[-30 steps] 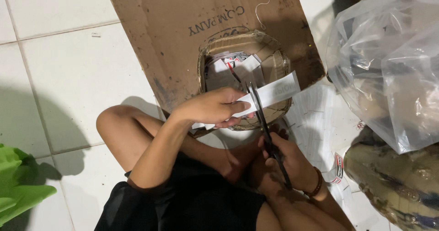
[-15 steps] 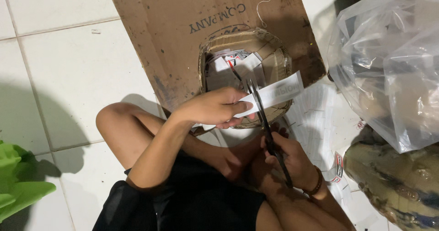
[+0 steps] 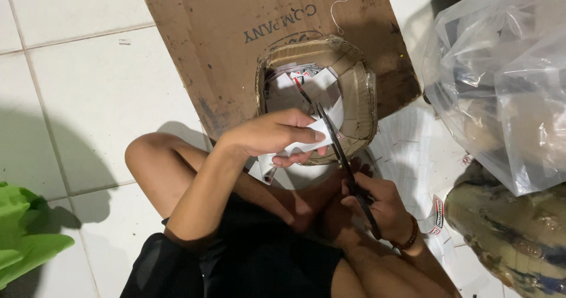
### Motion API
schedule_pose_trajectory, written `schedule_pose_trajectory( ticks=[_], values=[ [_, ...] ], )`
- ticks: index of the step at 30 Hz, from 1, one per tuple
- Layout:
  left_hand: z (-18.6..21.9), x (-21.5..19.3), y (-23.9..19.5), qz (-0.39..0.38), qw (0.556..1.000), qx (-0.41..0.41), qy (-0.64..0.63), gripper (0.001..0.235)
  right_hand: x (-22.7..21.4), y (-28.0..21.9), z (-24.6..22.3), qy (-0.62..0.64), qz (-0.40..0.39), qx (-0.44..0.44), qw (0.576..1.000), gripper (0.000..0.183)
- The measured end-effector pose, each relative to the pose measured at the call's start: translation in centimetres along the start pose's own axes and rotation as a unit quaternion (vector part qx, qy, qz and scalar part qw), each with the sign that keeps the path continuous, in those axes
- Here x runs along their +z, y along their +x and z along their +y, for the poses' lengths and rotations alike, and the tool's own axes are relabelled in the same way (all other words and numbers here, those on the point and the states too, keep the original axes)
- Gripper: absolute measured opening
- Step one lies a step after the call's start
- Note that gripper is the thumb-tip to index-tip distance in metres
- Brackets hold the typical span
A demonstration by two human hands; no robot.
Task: The person sits on the floor and uses scissors to cut white paper strips retrieved from a cardboard container. They repeatedly cut the strips into smaller pieces and place them back into the container.
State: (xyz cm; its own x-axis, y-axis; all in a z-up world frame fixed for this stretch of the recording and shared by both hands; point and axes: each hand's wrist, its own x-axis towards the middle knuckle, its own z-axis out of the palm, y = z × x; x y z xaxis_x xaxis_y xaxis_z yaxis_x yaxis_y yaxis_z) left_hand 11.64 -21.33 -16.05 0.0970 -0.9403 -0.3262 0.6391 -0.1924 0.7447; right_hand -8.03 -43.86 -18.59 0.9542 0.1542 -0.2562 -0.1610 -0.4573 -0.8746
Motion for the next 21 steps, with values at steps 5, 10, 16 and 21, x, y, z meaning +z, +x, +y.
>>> schedule_pose_trajectory(
  ticks=[5, 10, 16, 21],
  values=[
    [0.3, 0.0, -0.2, 0.007, 1.000, -0.010, 0.008, 0.030, 0.3, 0.1, -0.3, -0.003, 0.039, -0.028, 0.999, 0.040],
    [-0.8, 0.3, 0.6, -0.032, 0.999, -0.007, 0.020, 0.031, 0.3, -0.1, -0.2, 0.012, 0.069, -0.033, 0.997, 0.038],
    [-0.1, 4.8, 2.0, -0.091, 0.953, -0.102, 0.269, 0.040, 0.2, 0.1, -2.5, 0.140, 0.079, 0.050, 0.986, 0.032],
    [-0.3, 5.6, 2.4, -0.088, 0.914, -0.132, 0.374, 0.050, 0.8, 0.3, -1.7, 0.173, 0.121, 0.087, 0.973, 0.019]
  ],
)
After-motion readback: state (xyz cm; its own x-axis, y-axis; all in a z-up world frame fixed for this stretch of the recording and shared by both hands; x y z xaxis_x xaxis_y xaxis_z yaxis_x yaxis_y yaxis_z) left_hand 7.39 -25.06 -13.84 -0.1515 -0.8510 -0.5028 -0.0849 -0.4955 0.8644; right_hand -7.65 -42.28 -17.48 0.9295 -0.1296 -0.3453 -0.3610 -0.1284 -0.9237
